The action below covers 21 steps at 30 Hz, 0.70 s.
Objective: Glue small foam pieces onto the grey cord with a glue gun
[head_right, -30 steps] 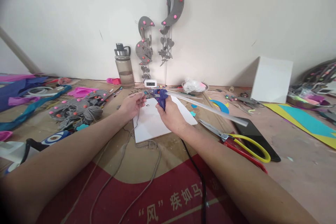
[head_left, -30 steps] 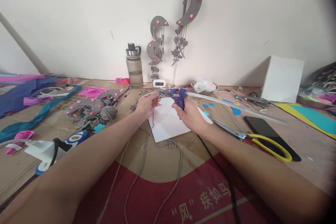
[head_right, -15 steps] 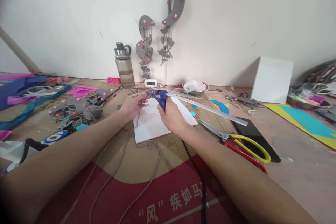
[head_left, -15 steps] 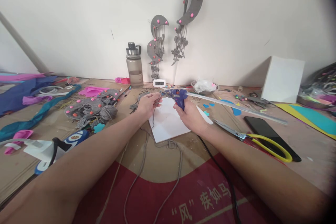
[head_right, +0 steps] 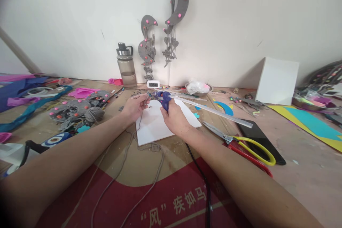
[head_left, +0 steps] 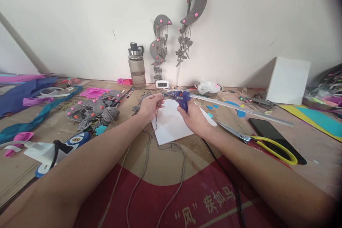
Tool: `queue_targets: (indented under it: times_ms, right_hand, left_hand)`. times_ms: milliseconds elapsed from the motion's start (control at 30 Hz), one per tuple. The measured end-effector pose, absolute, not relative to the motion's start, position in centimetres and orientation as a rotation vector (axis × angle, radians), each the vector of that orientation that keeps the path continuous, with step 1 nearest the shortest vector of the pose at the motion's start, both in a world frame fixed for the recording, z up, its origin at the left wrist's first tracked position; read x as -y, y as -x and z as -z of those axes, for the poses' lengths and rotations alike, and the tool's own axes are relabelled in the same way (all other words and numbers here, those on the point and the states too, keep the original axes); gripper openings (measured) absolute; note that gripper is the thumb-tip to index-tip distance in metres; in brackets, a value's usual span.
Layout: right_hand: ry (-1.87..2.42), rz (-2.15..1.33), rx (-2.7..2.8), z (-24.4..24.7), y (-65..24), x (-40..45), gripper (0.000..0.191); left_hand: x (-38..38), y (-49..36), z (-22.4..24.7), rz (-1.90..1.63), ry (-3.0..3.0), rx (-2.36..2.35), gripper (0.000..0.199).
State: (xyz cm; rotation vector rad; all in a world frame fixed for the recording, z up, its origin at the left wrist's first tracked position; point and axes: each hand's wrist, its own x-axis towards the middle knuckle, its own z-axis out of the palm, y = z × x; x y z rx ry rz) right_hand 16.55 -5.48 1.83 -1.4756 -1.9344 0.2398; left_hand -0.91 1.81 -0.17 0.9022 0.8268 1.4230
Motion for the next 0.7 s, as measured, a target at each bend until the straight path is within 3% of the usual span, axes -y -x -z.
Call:
queue_targets:
  times_ms: [367, 533, 700]
  right_hand:
    - [1.447, -0.277, 1.913, -1.8, -16.5, 5.6, 0.034]
    - [1.453, -0.456, 1.792, -2.1, -17.2, 4.9, 0.029]
    - [1.875, -0.409, 1.785, -2.8, -18.6, 3.5, 0.035]
  left_hand:
    - [-1.8, 0.9, 0.2, -1.422, -0.893, -0.819, 0.015]
    - [-2.0, 1.1, 0.3, -1.471, -0.854, -0.771, 0.016]
    - [-1.7, 0.9, 0.2, -1.463, -0.882, -0.792, 0.020]
